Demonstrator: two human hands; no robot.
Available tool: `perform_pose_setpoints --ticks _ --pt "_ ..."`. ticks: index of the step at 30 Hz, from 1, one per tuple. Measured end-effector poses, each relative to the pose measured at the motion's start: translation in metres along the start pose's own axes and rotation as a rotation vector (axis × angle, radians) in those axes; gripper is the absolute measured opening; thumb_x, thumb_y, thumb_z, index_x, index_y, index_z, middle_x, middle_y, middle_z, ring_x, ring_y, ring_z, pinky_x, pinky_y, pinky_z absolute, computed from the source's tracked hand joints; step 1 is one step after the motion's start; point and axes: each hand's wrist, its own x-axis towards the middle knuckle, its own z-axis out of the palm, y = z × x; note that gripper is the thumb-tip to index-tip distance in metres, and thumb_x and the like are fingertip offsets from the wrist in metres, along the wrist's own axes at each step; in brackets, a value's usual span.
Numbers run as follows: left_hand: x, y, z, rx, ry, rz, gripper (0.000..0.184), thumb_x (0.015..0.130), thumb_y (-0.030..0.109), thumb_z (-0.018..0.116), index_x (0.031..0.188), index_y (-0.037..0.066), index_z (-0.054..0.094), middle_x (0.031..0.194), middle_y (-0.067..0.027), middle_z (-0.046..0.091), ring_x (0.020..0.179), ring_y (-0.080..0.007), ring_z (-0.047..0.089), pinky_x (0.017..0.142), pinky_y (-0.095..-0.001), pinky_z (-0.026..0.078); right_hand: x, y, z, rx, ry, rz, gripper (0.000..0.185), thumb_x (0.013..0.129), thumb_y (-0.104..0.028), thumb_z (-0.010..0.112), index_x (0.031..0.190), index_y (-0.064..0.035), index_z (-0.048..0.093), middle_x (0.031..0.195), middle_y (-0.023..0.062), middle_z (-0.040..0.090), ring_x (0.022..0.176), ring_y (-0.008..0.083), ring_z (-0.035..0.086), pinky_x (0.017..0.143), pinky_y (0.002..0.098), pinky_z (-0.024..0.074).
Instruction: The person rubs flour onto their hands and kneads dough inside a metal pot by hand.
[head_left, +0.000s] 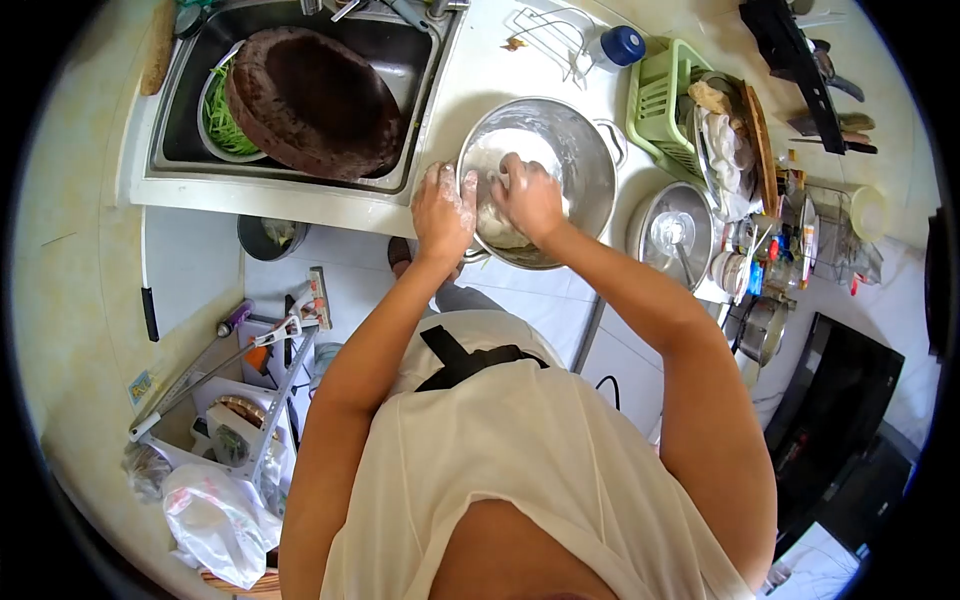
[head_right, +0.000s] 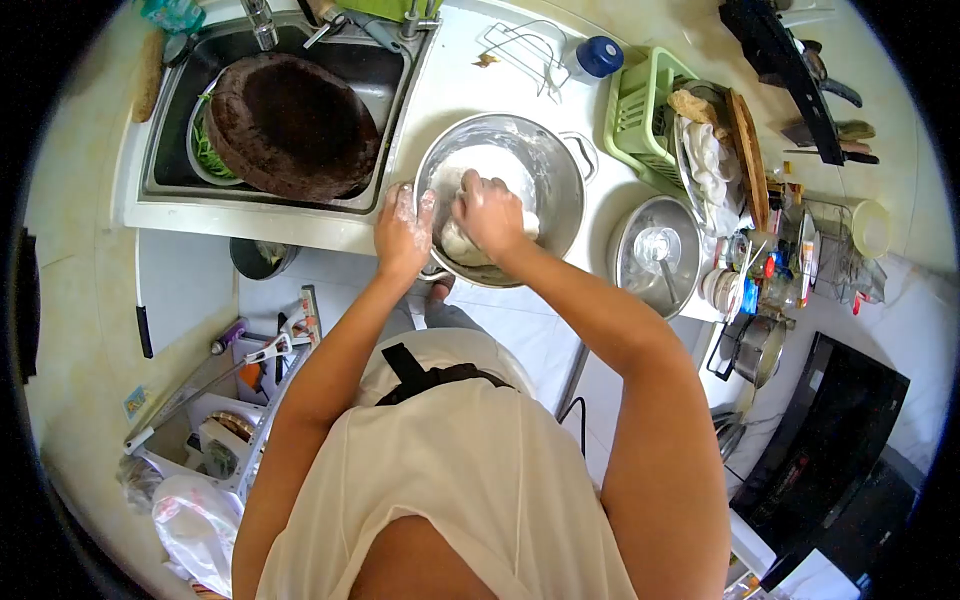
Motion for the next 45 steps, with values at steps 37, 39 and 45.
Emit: perform_pose_setpoints --ticks 37,39,45 --pt "0.012 0.01 0.001 0.084 -0.018 0.015 0.032 0.092 0.026 0.054 0.11 0.001 0.062 0.117 -0.0152 0.058 0.107 -0.0349 0.053 0.094 -0.0441 0.039 0.001 0.032 0.045 -0.19 0.256 -0.378 0.024 0.083 -0.025 0.058 0.099 -0.0078 0.062 0.105 0.0117 0.059 0.105 0.0289 0.053 0.091 0.0438 0.0397" --pt "0.015 0.01 0.002 0.087 0.005 0.032 0.032 0.091 0.026 0.055 0.109 0.0 0.062 0.117 -0.0151 0.058 0.107 -0.0344 0.053 0.094 -0.044 0.039 0.013 0.03 0.05 -0.147 0.308 -0.422 0.025 0.081 -0.023 0.058 0.1 -0.0076 0.063 0.103 0.0123 0.058 0.106 0.0294 0.052 0.093 0.0438 0.0386" --pt "0.014 0.013 0.0 0.084 0.005 0.046 0.032 0.09 0.023 0.057 0.111 -0.001 0.061 0.12 -0.0154 0.057 0.108 -0.0337 0.053 0.096 -0.0431 0.039 0.054 0.034 0.058 -0.133 0.349 -0.446 0.024 0.078 -0.02 0.059 0.098 -0.0076 0.063 0.101 0.0126 0.058 0.103 0.0292 0.053 0.097 0.0445 0.0363"
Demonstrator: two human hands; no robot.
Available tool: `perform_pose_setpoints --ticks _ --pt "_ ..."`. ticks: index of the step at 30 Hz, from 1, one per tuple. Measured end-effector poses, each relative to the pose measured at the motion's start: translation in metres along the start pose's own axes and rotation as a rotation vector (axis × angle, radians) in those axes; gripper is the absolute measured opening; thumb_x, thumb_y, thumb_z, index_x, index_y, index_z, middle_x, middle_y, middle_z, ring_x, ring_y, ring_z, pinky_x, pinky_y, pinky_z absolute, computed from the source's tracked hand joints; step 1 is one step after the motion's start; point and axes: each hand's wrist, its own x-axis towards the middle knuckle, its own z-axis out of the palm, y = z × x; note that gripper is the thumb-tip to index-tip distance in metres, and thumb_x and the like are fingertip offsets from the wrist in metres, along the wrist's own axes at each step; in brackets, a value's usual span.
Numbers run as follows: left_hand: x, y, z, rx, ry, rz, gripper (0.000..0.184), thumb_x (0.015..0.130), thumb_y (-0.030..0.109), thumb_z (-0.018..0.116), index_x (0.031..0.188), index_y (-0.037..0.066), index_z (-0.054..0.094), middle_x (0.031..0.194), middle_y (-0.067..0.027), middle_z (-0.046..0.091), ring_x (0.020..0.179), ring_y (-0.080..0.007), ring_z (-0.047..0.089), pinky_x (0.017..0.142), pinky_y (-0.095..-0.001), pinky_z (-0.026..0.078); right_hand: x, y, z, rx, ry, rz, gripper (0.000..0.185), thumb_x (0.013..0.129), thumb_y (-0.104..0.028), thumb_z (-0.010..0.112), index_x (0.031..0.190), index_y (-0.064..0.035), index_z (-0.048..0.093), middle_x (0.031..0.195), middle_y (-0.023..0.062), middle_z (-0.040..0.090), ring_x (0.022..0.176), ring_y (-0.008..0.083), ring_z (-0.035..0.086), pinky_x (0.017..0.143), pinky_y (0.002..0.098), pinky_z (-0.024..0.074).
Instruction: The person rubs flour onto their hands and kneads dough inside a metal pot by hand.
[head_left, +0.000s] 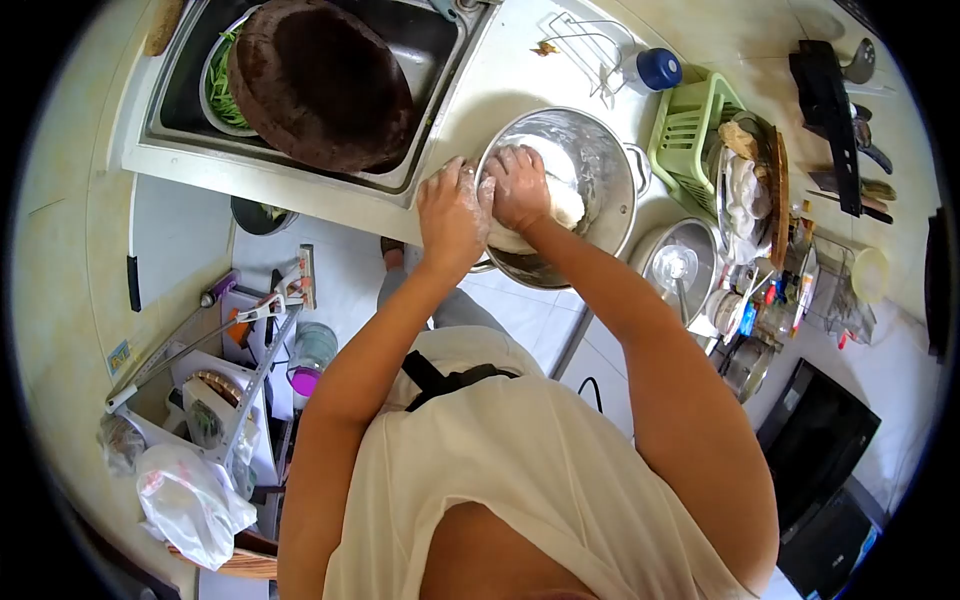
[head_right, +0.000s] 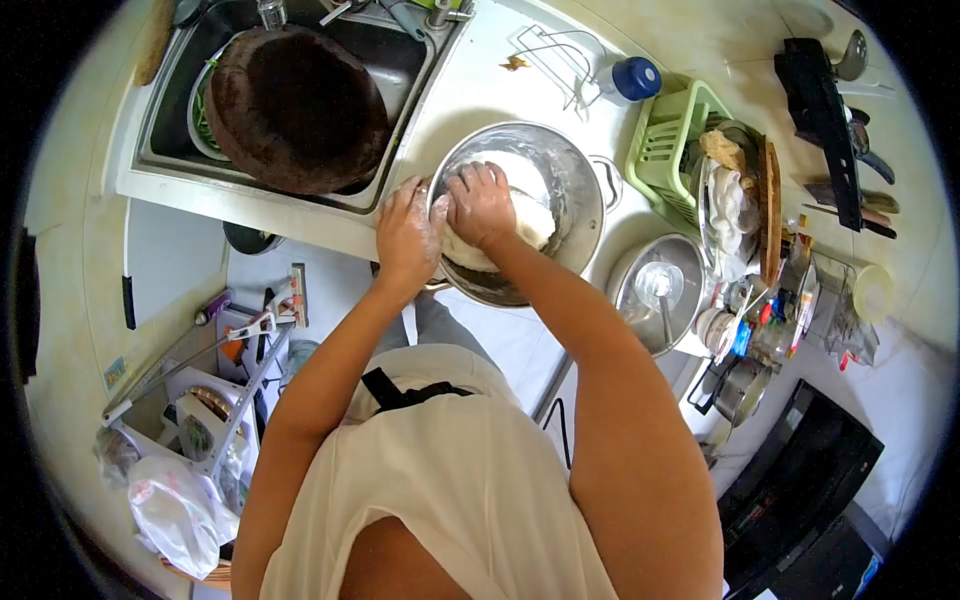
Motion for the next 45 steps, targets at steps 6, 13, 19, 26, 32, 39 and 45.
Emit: perform_pose_setpoints --ticks 6,13,19,26,32,39,45 --pt "-0.002 0.002 -0.002 -0.031 -0.015 -0.018 0.041 0.09 0.022 0.055 0.127 0.003 0.051 0.121 -0.0165 0.056 0.108 -0.0359 0.053 0.095 -0.0439 0.04 0.018 0.011 0.01 0.009 0.013 0.159 0.031 0.086 -0.037 0.055 0.096 -0.0086 0.063 0.101 0.0148 0.061 0.099 0.0305 0.056 0.092 0.044 0.0404" --pt "-0.05 0.005 -0.001 -0.373 -0.064 -0.195 0.049 0.09 0.021 0.055 0.131 -0.003 0.043 0.127 -0.025 0.046 0.113 -0.042 0.048 0.096 -0.047 0.039 0.019 0.042 -0.034 0.295 -0.154 0.717 0.044 0.096 -0.043 0.037 0.116 -0.0106 0.058 0.109 0.0208 0.063 0.1 0.0382 0.06 0.09 0.0475 0.0455" --pt "-0.036 0.0 0.002 -0.275 -0.035 -0.237 0.057 0.09 0.024 0.057 0.13 -0.011 0.038 0.133 -0.031 0.04 0.122 -0.0449 0.041 0.104 -0.0437 0.034 -0.02 0.071 -0.036 0.102 -0.626 0.777 0.062 0.097 -0.048 0.024 0.123 0.0034 0.048 0.118 0.0279 0.057 0.107 0.0417 0.057 0.097 0.0467 0.0416" --pt "-0.025 0.006 0.005 -0.297 0.036 -0.242 0.043 0.095 0.017 0.046 0.131 -0.007 0.041 0.131 -0.0285 0.043 0.121 -0.0437 0.042 0.104 -0.0444 0.033 -0.035 -0.011 -0.085 0.015 -0.295 0.43 0.029 0.089 -0.028 0.046 0.091 -0.0032 0.061 0.067 0.0209 0.063 0.057 0.0345 0.064 0.055 0.0451 0.0533" --pt "-0.026 0.004 0.007 -0.288 0.077 -0.185 0.043 0.095 0.016 0.046 0.131 -0.006 0.041 0.131 -0.0278 0.044 0.122 -0.0435 0.042 0.103 -0.0469 0.033 -0.043 -0.03 -0.034 -0.166 -0.322 0.042 0.017 0.081 -0.017 0.053 0.085 -0.0009 0.059 0.064 0.0144 0.063 0.052 0.0269 0.064 0.047 0.0387 0.0517" --pt "-0.025 0.007 0.0 -0.344 0.042 -0.226 0.043 0.095 0.016 0.045 0.133 -0.003 0.041 0.135 -0.0246 0.042 0.123 -0.0409 0.041 0.102 -0.0469 0.032 -0.004 -0.016 0.005 -0.313 -0.232 0.049 0.009 0.077 -0.013 0.053 0.075 -0.0037 0.056 0.063 0.0117 0.063 0.054 0.0228 0.064 0.048 0.0346 0.0516" --pt "-0.027 0.008 0.003 -0.269 0.104 -0.192 0.039 0.092 0.01 0.049 0.128 -0.005 0.044 0.128 -0.0264 0.047 0.117 -0.0419 0.046 0.101 -0.0457 0.034 0.026 -0.004 0.002 -0.149 -0.267 0.242 0.019 0.082 -0.019 0.051 0.077 -0.0027 0.059 0.071 0.0179 0.067 0.061 0.0298 0.067 0.057 0.0403 0.0543"
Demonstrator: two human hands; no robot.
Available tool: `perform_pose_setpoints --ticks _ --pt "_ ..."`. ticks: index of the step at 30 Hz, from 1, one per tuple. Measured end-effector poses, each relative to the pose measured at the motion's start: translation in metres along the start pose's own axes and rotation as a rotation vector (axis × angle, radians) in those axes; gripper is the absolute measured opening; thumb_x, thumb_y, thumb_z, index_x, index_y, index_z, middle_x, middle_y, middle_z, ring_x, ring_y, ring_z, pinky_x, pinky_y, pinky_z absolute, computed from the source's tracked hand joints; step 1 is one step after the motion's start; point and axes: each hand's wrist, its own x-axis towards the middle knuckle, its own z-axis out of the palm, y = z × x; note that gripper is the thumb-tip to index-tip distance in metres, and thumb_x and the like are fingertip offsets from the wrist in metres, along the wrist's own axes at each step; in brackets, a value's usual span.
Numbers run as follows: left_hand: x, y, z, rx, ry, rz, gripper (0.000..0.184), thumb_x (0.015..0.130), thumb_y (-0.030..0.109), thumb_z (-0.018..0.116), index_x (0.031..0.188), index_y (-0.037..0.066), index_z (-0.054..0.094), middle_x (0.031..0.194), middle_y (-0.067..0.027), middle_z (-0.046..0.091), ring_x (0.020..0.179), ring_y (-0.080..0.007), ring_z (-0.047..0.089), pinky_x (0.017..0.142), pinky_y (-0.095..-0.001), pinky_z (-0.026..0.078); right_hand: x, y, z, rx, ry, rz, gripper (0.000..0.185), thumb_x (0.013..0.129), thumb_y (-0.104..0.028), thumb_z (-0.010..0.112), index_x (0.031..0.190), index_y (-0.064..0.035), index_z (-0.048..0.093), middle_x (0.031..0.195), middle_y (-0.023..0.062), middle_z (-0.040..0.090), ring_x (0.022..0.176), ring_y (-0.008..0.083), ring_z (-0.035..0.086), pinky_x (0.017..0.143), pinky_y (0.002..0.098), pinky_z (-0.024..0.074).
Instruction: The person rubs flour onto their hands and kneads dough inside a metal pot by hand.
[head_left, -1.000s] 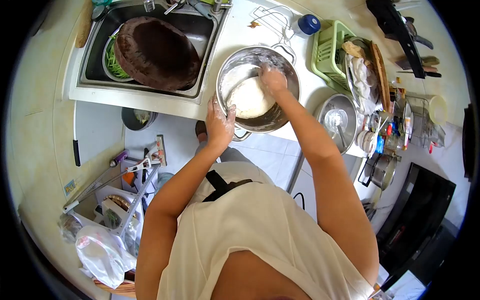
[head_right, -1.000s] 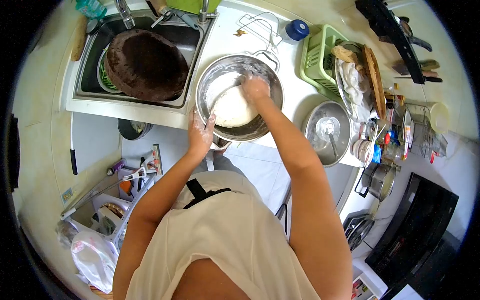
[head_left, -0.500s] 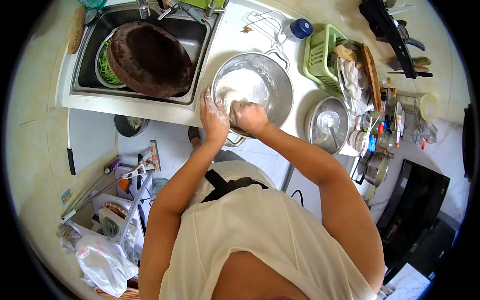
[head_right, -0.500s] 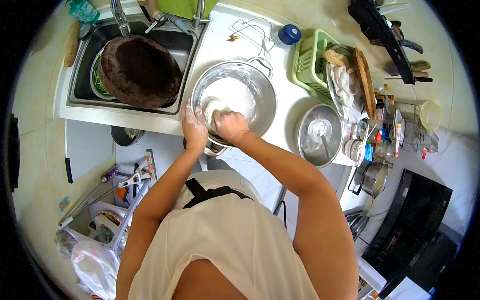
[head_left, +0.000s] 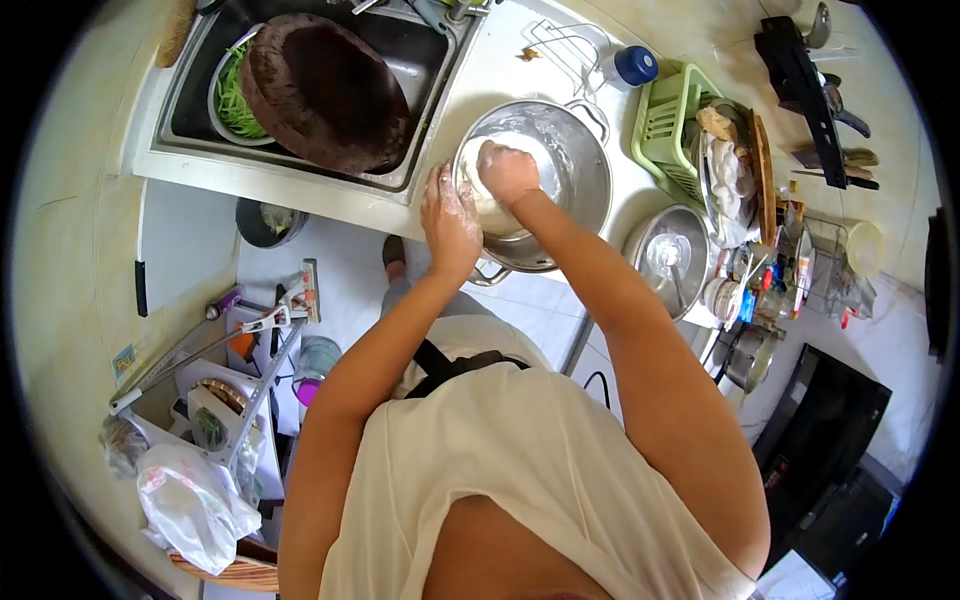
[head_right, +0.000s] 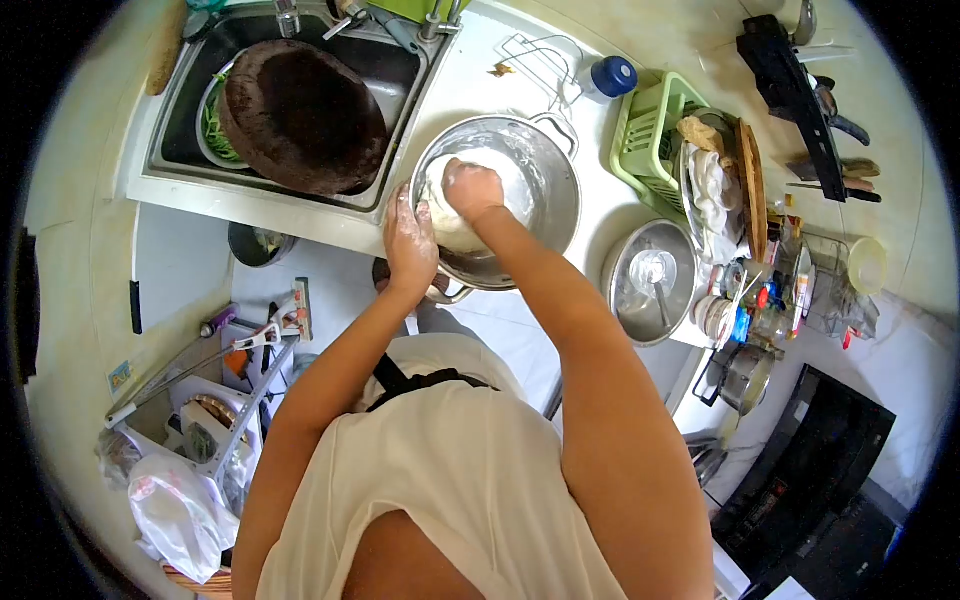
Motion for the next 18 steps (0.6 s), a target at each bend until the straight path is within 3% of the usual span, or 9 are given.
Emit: perform_pose_setpoints --ticks 2,4,5,8,9,12,14,16,18 --pt "0.0 -0.002 0.001 0.038 0.0 -0.006 0.038 0.092 0.01 0.049 0.127 -0.005 0.044 0.128 -0.0263 0.047 0.118 -0.0417 0.045 0.101 -0.0459 0.034 0.007 0.004 -0.031 0.065 -0.327 0.095 0.033 0.087 -0.03 0.047 0.091 -0.0025 0.064 0.085 0.016 0.069 0.081 0.0307 0.067 0.078 0.0433 0.052" --pt "0.001 -0.004 0.002 0.038 -0.001 0.01 0.037 0.093 0.012 0.049 0.126 -0.004 0.045 0.127 -0.0252 0.048 0.117 -0.0411 0.047 0.1 -0.0461 0.035 0.009 0.033 -0.031 0.332 -0.335 0.053 0.04 0.087 -0.037 0.045 0.101 -0.0058 0.066 0.095 0.0178 0.068 0.095 0.0319 0.064 0.086 0.0434 0.0479" --pt "0.001 -0.005 0.002 0.027 -0.03 -0.012 0.039 0.093 0.015 0.048 0.128 -0.003 0.045 0.13 -0.0241 0.047 0.118 -0.0399 0.046 0.1 -0.0463 0.035 0.019 0.042 -0.052 0.496 -0.677 0.194 0.044 0.088 -0.041 0.044 0.105 -0.0067 0.067 0.104 0.0198 0.066 0.101 0.0341 0.061 0.092 0.0426 0.045" --pt "0.002 -0.006 0.001 0.017 -0.069 -0.053 0.04 0.094 0.017 0.047 0.128 -0.002 0.045 0.13 -0.0236 0.047 0.118 -0.0398 0.046 0.099 -0.0467 0.035 0.019 0.06 -0.055 0.354 -0.207 0.376 0.049 0.087 -0.046 0.048 0.11 -0.0058 0.063 0.104 0.0221 0.066 0.101 0.0338 0.062 0.091 0.0439 0.044" --pt "0.002 -0.006 0.001 0.018 -0.079 -0.06 0.04 0.094 0.018 0.047 0.128 -0.002 0.045 0.129 -0.0239 0.048 0.116 -0.0403 0.047 0.098 -0.0469 0.036 0.018 0.053 -0.078 0.376 -0.371 0.406 0.053 0.087 -0.05 0.048 0.117 -0.0083 0.061 0.116 0.0219 0.062 0.111 0.0331 0.058 0.096 0.0426 0.0424" --pt "0.003 -0.008 0.003 0.033 0.006 0.048 0.033 0.094 0.015 0.047 0.12 -0.006 0.049 0.116 -0.0286 0.053 0.104 -0.0443 0.052 0.091 -0.0468 0.04 0.017 0.048 -0.021 0.66 -0.528 0.2 0.075 0.083 -0.058 0.049 0.14 -0.0107 0.041 0.14 0.0187 0.044 0.129 0.0371 0.041 0.107 0.0408 0.0335" --pt "0.002 -0.009 0.004 0.058 0.002 0.027 0.035 0.095 0.017 0.046 0.121 -0.006 0.048 0.12 -0.0284 0.051 0.108 -0.0438 0.05 0.094 -0.0471 0.039 0.017 0.038 -0.012 0.517 -0.653 0.057 0.086 0.081 -0.063 0.049 0.148 -0.0155 0.026 0.151 0.0154 0.029 0.138 0.0359 0.028 0.112 0.0397 0.0254" --pt "0.002 -0.012 0.007 0.048 -0.014 -0.017 0.037 0.094 0.017 0.046 0.125 -0.003 0.047 0.129 -0.0262 0.047 0.117 -0.0423 0.047 0.099 -0.0469 0.036 0.006 0.043 -0.019 0.483 -0.633 -0.079 0.092 0.074 -0.06 0.062 0.146 -0.0143 0.028 0.146 0.023 0.033 0.138 0.0392 0.025 0.112 0.0414 0.0235" --pt "0.002 -0.01 0.007 0.05 -0.023 -0.03 0.038 0.094 0.019 0.046 0.126 -0.004 0.047 0.131 -0.027 0.045 0.119 -0.0428 0.045 0.101 -0.0462 0.036 -0.018 0.038 -0.056 0.479 -0.625 -0.09 0.094 0.071 -0.057 0.068 0.145 -0.0132 0.03 0.142 0.0245 0.036 0.137 0.0433 0.021 0.112 0.0428 0.022"
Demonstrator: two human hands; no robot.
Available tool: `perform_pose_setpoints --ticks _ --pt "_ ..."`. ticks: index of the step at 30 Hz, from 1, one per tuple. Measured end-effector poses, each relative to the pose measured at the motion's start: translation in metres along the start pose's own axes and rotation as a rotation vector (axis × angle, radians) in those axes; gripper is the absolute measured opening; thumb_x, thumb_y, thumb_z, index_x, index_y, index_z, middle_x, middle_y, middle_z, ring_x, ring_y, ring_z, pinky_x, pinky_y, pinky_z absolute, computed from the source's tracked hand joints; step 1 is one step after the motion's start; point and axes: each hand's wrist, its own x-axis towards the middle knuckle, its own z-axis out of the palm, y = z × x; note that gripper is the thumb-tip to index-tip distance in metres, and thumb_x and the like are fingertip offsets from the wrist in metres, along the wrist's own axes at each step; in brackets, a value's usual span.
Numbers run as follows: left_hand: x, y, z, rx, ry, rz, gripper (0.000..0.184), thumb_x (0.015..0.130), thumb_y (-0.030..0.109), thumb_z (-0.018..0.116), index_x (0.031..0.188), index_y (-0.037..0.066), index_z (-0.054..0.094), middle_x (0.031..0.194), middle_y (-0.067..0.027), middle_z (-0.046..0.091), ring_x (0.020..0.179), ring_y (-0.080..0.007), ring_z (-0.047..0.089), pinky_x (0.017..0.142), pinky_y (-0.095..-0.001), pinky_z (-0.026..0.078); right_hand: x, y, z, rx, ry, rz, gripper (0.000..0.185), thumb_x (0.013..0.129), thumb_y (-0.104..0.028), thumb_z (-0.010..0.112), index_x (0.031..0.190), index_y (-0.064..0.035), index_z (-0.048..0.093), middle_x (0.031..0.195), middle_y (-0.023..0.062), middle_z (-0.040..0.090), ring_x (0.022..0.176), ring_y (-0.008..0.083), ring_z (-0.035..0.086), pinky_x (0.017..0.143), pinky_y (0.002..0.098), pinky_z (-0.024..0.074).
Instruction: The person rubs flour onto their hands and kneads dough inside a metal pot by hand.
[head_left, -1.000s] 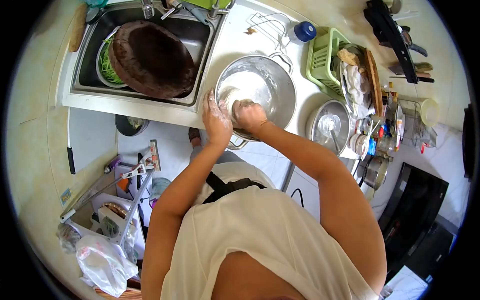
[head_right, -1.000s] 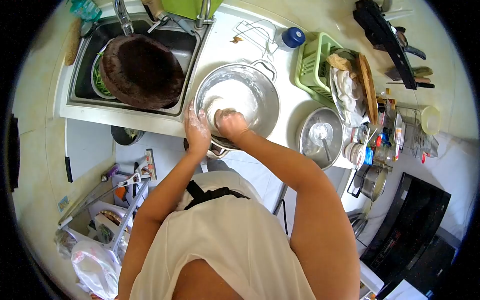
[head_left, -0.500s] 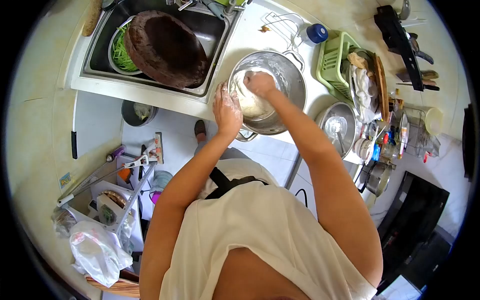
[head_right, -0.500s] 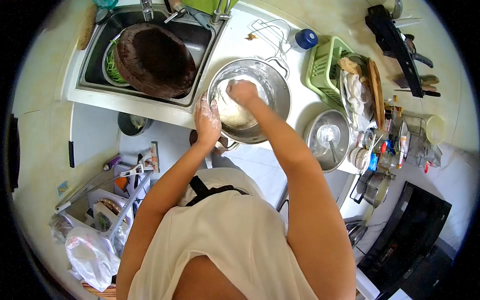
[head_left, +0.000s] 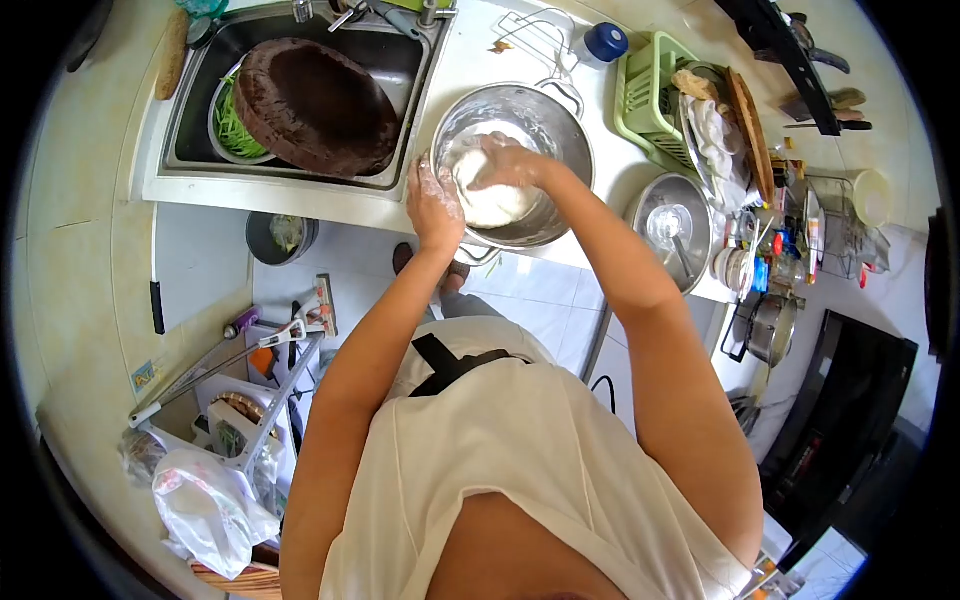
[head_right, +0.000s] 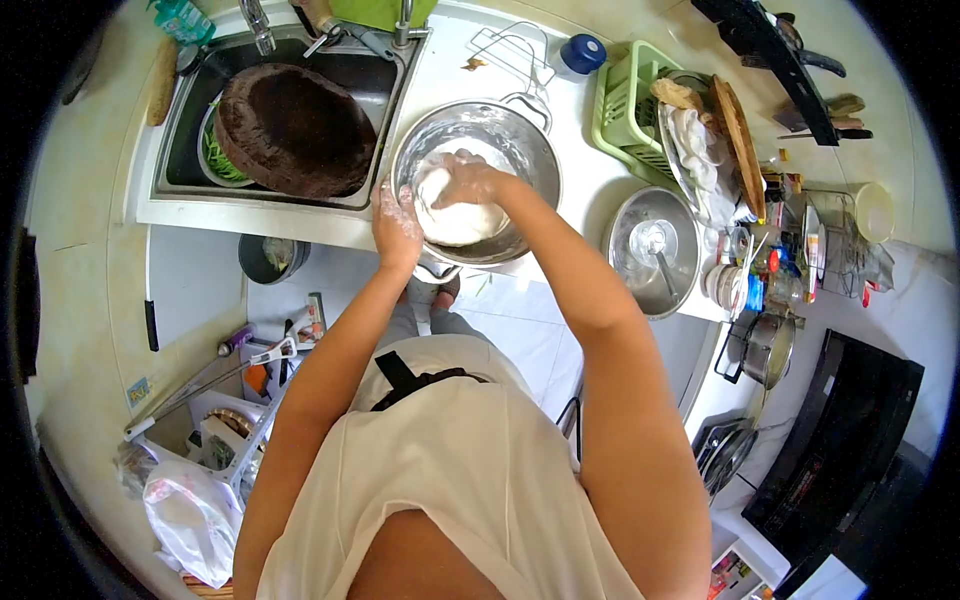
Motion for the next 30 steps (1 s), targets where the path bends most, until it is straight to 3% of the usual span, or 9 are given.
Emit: perform_pose_setpoints --ticks 2,7,12,17,20,24,25,28,30 --pt "0.002 0.0 -0.001 -0.046 -0.039 -0.045 0.039 0.095 0.019 0.046 0.126 -0.004 0.047 0.132 -0.0271 0.045 0.119 -0.0429 0.045 0.101 -0.0461 0.036 -0.027 -0.011 0.003 -0.091 -0.016 0.105 0.103 0.067 -0.053 0.073 0.144 -0.0044 0.025 0.143 0.0239 0.03 0.135 0.0417 0.025 0.11 0.0421 0.0262" --pt "0.002 -0.002 -0.001 0.046 -0.021 0.001 0.04 0.095 0.021 0.046 0.126 -0.004 0.047 0.132 -0.0267 0.044 0.12 -0.0424 0.045 0.101 -0.046 0.036 -0.052 -0.007 0.029 -0.038 0.288 0.03 0.067 0.07 -0.025 0.074 0.128 -0.0089 0.044 0.121 0.0217 0.043 0.109 0.0384 0.053 0.09 0.0436 0.0477" --pt "0.002 -0.01 0.005 0.072 0.028 0.041 0.041 0.095 0.021 0.046 0.124 -0.008 0.047 0.133 -0.0264 0.044 0.12 -0.0424 0.045 0.1 -0.0464 0.037 -0.097 -0.041 0.037 -0.079 0.696 -0.023 0.042 0.067 -0.013 0.072 0.104 -0.0097 0.052 0.109 0.0141 0.049 0.1 0.0333 0.058 0.076 0.0445 0.052" --pt "0.001 -0.008 0.005 0.055 0.077 0.076 0.041 0.095 0.022 0.047 0.118 -0.012 0.05 0.128 -0.0294 0.046 0.116 -0.044 0.046 0.1 -0.0448 0.037 -0.125 -0.043 0.035 -0.319 1.069 -0.356 0.03 0.075 -0.006 0.06 0.105 -0.0125 0.059 0.114 0.0124 0.054 0.101 0.0297 0.057 0.087 0.0431 0.0487" --pt "0.002 -0.007 0.005 0.044 0.064 0.052 0.041 0.095 0.022 0.046 0.119 -0.012 0.049 0.128 -0.0292 0.047 0.115 -0.044 0.047 0.099 -0.0446 0.037 -0.129 -0.031 0.035 -0.502 0.965 -0.35 0.033 0.079 -0.009 0.055 0.111 -0.0172 0.062 0.123 0.0106 0.054 0.105 0.0293 0.056 0.096 0.0431 0.0439" --pt "0.002 -0.011 0.007 0.066 0.052 0.041 0.041 0.095 0.021 0.046 0.121 -0.011 0.048 0.126 -0.0288 0.047 0.115 -0.0442 0.047 0.099 -0.0445 0.037 -0.129 -0.009 0.061 -0.232 0.746 -0.152 0.033 0.08 -0.008 0.058 0.112 -0.0143 0.064 0.122 0.0097 0.058 0.109 0.0319 0.057 0.097 0.0402 0.0445" --pt "0.002 -0.013 0.006 0.061 0.034 0.047 0.041 0.095 0.02 0.046 0.121 -0.012 0.047 0.126 -0.0291 0.048 0.115 -0.0442 0.047 0.099 -0.0443 0.038 -0.133 -0.007 0.059 -0.209 0.707 -0.088 0.036 0.082 -0.009 0.056 0.118 -0.007 0.059 0.122 0.0147 0.058 0.112 0.0349 0.055 0.097 0.0408 0.0445" --pt "0.001 0.001 -0.002 0.001 -0.008 0.008 0.042 0.095 0.021 0.046 0.12 -0.013 0.047 0.124 -0.0307 0.048 0.116 -0.0454 0.046 0.1 -0.0449 0.037 -0.115 -0.01 0.062 -0.151 0.892 0.083 0.045 0.082 -0.01 0.055 0.127 -0.0044 0.05 0.127 0.0214 0.054 0.113 0.0378 0.054 0.095 0.0437 0.0449" --pt "0.004 -0.023 0.01 0.054 0.052 0.056 0.043 0.096 0.025 0.046 0.119 -0.012 0.049 0.12 -0.0307 0.05 0.112 -0.0453 0.048 0.098 -0.0458 0.037 -0.093 -0.01 0.058 -0.077 0.919 0.117 0.057 0.086 -0.015 0.05 0.14 -0.0058 0.036 0.144 0.0258 0.034 0.12 0.0397 0.048 0.103 0.0452 0.037"
